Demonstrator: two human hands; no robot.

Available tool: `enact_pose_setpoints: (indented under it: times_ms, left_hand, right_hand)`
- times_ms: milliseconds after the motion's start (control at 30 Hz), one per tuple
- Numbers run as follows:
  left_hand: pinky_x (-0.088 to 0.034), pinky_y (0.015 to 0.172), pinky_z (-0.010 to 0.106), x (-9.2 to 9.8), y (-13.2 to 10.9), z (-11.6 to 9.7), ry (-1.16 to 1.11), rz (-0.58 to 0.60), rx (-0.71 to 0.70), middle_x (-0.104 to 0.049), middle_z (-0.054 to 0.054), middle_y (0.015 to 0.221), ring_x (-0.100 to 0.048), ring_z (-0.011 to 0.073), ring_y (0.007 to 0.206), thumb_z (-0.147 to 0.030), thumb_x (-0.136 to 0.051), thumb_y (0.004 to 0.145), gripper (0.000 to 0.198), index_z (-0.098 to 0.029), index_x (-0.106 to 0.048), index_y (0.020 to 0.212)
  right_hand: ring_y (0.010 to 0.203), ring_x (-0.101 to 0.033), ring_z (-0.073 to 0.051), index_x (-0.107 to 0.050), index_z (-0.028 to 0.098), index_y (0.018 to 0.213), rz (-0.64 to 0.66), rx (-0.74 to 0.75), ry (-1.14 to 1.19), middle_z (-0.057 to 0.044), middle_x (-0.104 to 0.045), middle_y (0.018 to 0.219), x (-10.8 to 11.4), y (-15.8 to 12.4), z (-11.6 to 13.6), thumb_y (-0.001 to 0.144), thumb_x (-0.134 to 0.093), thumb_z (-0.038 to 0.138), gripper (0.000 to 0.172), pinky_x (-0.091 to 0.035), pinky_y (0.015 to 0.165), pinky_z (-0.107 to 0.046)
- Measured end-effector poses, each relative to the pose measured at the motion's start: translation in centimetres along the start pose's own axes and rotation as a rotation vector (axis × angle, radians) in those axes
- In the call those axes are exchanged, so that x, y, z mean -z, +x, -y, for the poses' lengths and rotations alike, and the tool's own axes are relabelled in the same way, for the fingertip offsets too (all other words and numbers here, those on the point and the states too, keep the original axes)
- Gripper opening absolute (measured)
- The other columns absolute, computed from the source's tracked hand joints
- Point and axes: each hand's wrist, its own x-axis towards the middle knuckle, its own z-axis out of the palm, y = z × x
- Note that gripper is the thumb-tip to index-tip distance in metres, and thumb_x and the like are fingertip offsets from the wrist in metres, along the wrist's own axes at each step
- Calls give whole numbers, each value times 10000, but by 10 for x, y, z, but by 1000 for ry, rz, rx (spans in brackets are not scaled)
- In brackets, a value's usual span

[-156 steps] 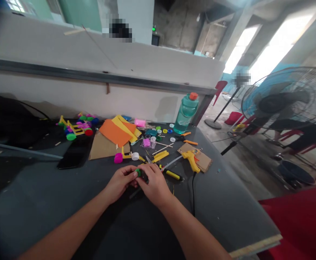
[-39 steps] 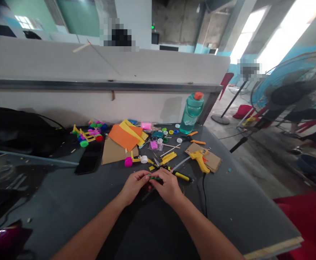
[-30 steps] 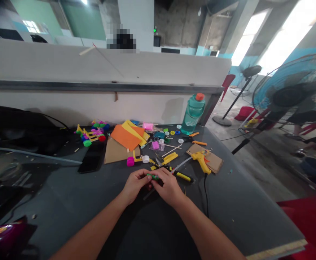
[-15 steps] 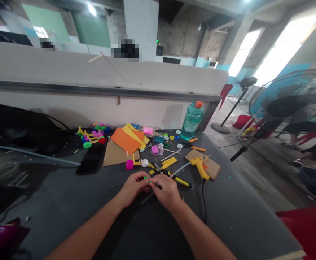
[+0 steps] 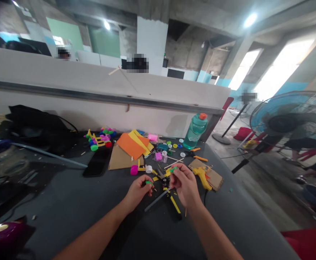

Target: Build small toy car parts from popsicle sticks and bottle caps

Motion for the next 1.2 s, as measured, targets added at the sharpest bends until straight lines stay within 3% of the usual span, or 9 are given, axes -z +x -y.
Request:
enact_pose_setpoints:
  times_ms: [100,200,333,433,633,867,1000,1200]
  left_hand:
    - [-422,484,198,0,-1,3,57,39,-40,-580,-16,644,-516,80,489,-228,-562,691,109,-154,-539,768]
    - [-430,487,207,1,-1,6,74,45,-29,-585,-14,647,-521,87,494,-233,-564,693,122,-157,-533,783]
    - [-442,489,218,0,0,5,81,31,-9,-586,-9,635,-521,96,502,-222,-559,688,109,-157,-530,771]
    - [-445,494,218,0,-1,4,84,32,-18,-591,-6,644,-524,98,515,-221,-557,693,99,-160,-535,767]
    - [-438,482,217,-2,1,5,48,25,17,-579,-14,627,-517,98,502,-228,-564,687,97,-166,-538,758]
    - [-437,486,224,-2,0,3,43,34,43,-577,-11,629,-512,100,506,-214,-556,687,101,-163,-534,770]
    - [-434,481,218,-2,0,1,55,33,39,-577,-11,623,-510,95,498,-212,-556,685,96,-160,-533,762]
    - [-462,498,230,-2,0,3,-20,51,29,-584,-10,690,-535,97,526,-234,-601,676,240,-160,-499,881]
  right_hand:
    - [563,-544,-117,-507,223,935,-12,17,-166,30,-573,653,18,36,9,704,-610,270,257,-459,486,-227]
    - [636,-584,-131,-505,198,851,-46,-88,-472,17,-587,691,41,85,1,627,-618,216,252,-505,575,-260]
    - [517,-549,-113,-570,154,758,-23,-203,-642,21,-576,569,62,142,-22,558,-665,126,224,-446,466,-212]
    - [471,-511,-83,-619,139,771,36,-251,-722,31,-579,553,65,165,-36,565,-688,133,217,-403,430,-180]
    - [577,-562,-107,-668,139,871,177,-280,-847,-10,-641,673,51,176,-51,654,-658,214,230,-439,491,-192]
    - [611,-549,-120,-662,178,768,269,-151,-1125,17,-632,660,43,179,-56,590,-632,89,201,-396,548,-199]
    - [701,-552,-145,-646,188,657,287,-18,-1245,18,-617,654,38,180,-61,529,-682,76,174,-380,632,-216]
    - [623,-569,-130,-605,176,759,239,63,-1295,25,-621,632,38,172,-61,545,-618,12,270,-396,590,-209]
